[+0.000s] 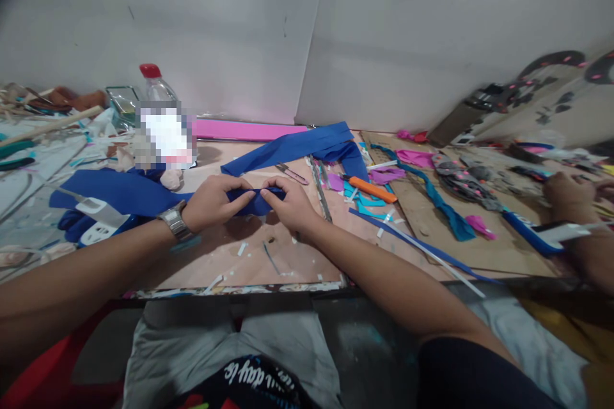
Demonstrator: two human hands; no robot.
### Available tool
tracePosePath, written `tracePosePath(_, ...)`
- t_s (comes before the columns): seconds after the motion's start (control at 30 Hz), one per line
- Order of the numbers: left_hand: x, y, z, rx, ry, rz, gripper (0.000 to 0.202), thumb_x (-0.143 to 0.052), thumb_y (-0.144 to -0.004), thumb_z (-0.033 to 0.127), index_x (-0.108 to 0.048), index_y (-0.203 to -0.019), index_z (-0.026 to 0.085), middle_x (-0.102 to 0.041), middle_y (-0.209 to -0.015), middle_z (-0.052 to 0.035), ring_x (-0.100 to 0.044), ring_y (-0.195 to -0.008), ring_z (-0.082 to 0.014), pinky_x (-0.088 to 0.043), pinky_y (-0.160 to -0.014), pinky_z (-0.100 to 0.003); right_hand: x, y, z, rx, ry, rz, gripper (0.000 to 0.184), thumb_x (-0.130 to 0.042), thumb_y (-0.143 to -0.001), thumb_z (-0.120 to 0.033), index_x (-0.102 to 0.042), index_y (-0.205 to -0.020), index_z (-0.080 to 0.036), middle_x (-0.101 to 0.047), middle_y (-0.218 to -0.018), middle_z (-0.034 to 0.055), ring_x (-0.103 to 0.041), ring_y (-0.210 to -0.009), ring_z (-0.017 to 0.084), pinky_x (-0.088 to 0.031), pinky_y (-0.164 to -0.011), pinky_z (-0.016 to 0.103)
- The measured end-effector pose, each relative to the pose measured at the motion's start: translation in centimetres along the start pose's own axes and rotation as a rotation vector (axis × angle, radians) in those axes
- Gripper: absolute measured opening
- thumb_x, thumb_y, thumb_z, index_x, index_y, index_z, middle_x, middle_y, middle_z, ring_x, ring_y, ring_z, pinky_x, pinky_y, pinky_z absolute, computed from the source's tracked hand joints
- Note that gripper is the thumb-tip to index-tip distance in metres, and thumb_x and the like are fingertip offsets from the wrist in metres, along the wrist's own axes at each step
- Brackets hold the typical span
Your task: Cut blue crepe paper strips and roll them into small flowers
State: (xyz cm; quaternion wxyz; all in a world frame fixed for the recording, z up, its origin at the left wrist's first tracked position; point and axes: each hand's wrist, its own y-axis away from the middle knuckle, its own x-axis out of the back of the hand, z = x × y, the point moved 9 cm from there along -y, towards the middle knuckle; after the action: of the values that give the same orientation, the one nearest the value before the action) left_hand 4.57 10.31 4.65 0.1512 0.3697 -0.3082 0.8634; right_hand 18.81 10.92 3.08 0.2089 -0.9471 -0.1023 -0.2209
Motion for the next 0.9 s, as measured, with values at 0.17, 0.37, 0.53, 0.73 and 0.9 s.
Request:
tracePosePath(0.17, -0.5, -0.2, -1.0, 0.076, 0.151, -0.057, 0.026, -0.06, -0.094, 0.037, -0.08, -0.095, 0.02, -0.08, -0.092, -0.0029, -0.071, -0.081, -0.0195, -0.049, -0.075, -0.031, 0.2, 0.0, -0.1, 0.017, 0.042, 0.012, 0.014, -0.065, -0.09, -0.032, -0.07, -0.087, -0.019, -0.07, -0.085, 0.0036, -0.064, -0.081, 0.019, -0.05, -0.077, 0.032)
tracePosePath(0.37, -0.5, -0.4, -2.0, 0.143, 0.274, -0.068, 0.027, -0.062, -0.092, 0.038, -0.08, -0.094, 0.018, -0.08, -0.088, -0.0031, -0.07, -0.079, -0.0192, -0.05, -0.071, -0.029, 0.9, 0.0, -0.1, 0.002, 0.028, 0.054, 0.013, -0.067, -0.087, -0.03, -0.072, -0.088, -0.018, -0.073, -0.086, 0.004, -0.066, -0.082, 0.02, -0.052, -0.079, 0.033)
tracePosePath(0.53, -0.7, -0.5, -1.5, 0.109, 0.299, -0.111, 0.028, -0.062, -0.092, 0.039, -0.08, -0.096, 0.018, -0.08, -0.089, -0.0038, -0.069, -0.08, -0.0192, -0.049, -0.071, -0.028, 0.5, 0.1, -0.2, -0.002, 0.031, 0.016, 0.012, -0.07, -0.085, -0.029, -0.076, -0.088, -0.018, -0.077, -0.089, 0.0057, -0.07, -0.085, 0.021, -0.054, -0.082, 0.034)
tracePosePath(0.73, -1.3, -0.4, -1.3, 0.109, 0.299, -0.199, 0.029, -0.06, -0.093, 0.039, -0.079, -0.093, 0.017, -0.078, -0.083, -0.0031, -0.067, -0.074, -0.0183, -0.047, -0.067, -0.029, 0.6, 0.1, -1.1, 0.091, 0.063, 0.028, 0.011, -0.072, -0.086, -0.026, -0.08, -0.091, -0.021, -0.08, -0.093, 0.0066, -0.073, -0.089, 0.023, -0.056, -0.087, 0.038)
tracePosePath(0.9, -1.6, -0.5, -1.9, 0.116, 0.307, -0.214, 0.025, -0.057, -0.089, 0.028, -0.08, -0.095, 0.019, -0.08, -0.089, -0.0017, -0.07, -0.08, -0.0192, -0.05, -0.073, -0.03, 0.4, 0.3, -1.9, 0.193, 0.124, -0.002, 0.013, -0.07, -0.089, -0.027, -0.081, -0.095, -0.023, -0.081, -0.096, 0.0068, -0.074, -0.09, 0.023, -0.056, -0.089, 0.04)
